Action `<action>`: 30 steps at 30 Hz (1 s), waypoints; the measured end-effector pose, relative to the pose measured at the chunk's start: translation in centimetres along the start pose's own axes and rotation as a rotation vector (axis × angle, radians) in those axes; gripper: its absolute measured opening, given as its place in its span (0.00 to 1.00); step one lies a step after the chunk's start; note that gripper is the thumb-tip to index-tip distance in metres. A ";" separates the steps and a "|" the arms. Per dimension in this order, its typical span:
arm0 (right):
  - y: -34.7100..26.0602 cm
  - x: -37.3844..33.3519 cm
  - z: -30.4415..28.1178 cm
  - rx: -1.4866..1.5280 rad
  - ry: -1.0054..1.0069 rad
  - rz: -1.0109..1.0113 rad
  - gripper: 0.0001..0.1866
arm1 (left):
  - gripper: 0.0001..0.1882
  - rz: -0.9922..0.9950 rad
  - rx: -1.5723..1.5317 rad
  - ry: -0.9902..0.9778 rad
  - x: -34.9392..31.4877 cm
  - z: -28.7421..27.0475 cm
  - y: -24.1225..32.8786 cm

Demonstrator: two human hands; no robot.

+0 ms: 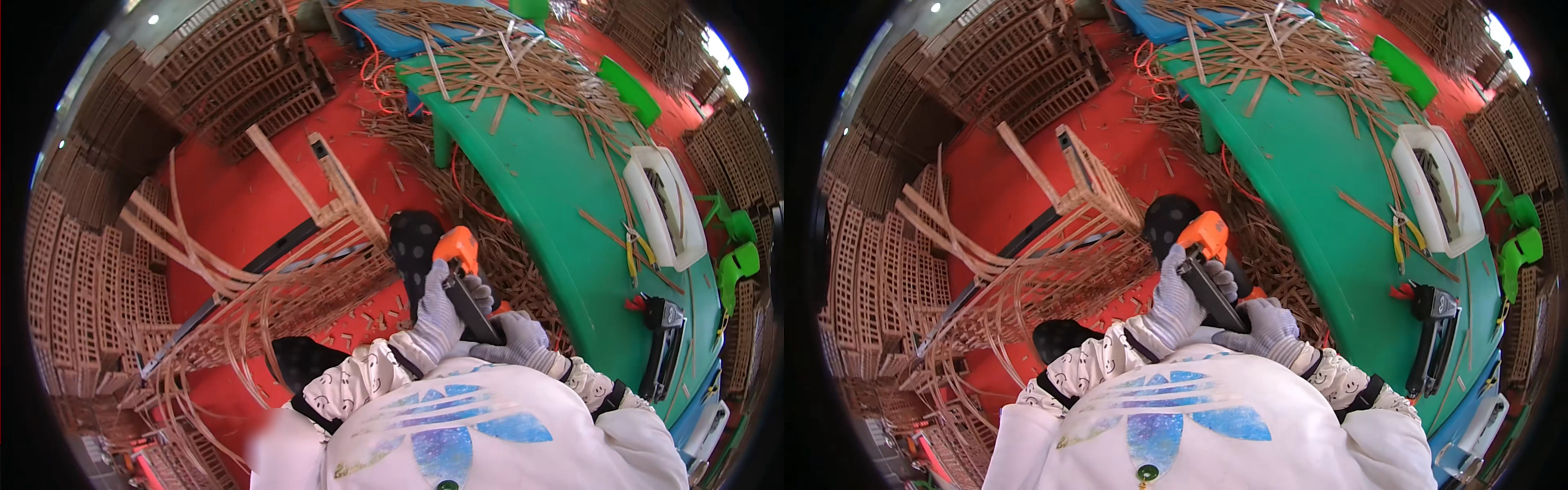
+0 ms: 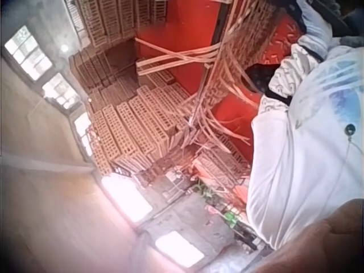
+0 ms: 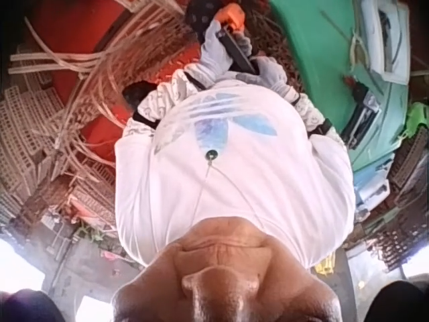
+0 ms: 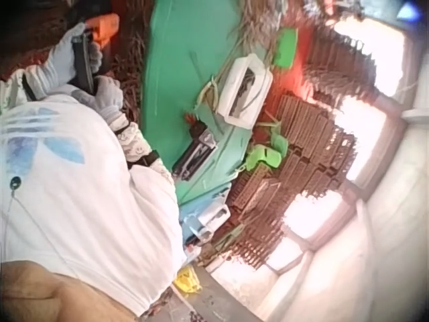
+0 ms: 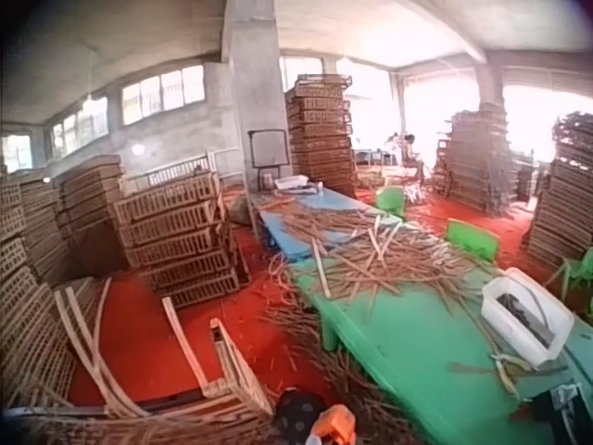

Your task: Attach rattan strips to a chair frame using a pneumatic nail gun and pliers.

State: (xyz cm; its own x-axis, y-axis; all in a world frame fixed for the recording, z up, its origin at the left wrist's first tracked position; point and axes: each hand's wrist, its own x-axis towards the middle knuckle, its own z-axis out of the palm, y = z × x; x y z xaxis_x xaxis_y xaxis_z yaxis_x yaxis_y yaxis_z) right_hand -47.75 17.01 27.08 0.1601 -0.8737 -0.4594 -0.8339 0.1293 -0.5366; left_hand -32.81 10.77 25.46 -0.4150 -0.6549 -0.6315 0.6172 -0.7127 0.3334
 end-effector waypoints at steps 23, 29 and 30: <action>1.3 -1.1 -0.5 0.296 0.160 0.037 0.28 | 0.34 -0.006 -0.031 -0.114 0.5 0.9 0.0; 1.0 0.0 -1.2 0.484 0.084 -0.017 0.26 | 0.34 0.053 -0.126 -0.116 -0.6 1.5 1.8; 1.2 0.1 -1.1 0.524 0.103 -0.045 0.26 | 0.34 0.039 -0.122 -0.089 -0.8 1.5 2.0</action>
State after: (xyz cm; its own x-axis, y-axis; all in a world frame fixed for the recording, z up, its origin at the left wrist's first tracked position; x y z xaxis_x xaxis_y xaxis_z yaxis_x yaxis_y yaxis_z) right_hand -49.34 16.59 27.21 0.1151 -0.9217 -0.3705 -0.4476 0.2848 -0.8477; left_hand -32.24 9.50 27.64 -0.4433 -0.7051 -0.5534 0.7086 -0.6538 0.2654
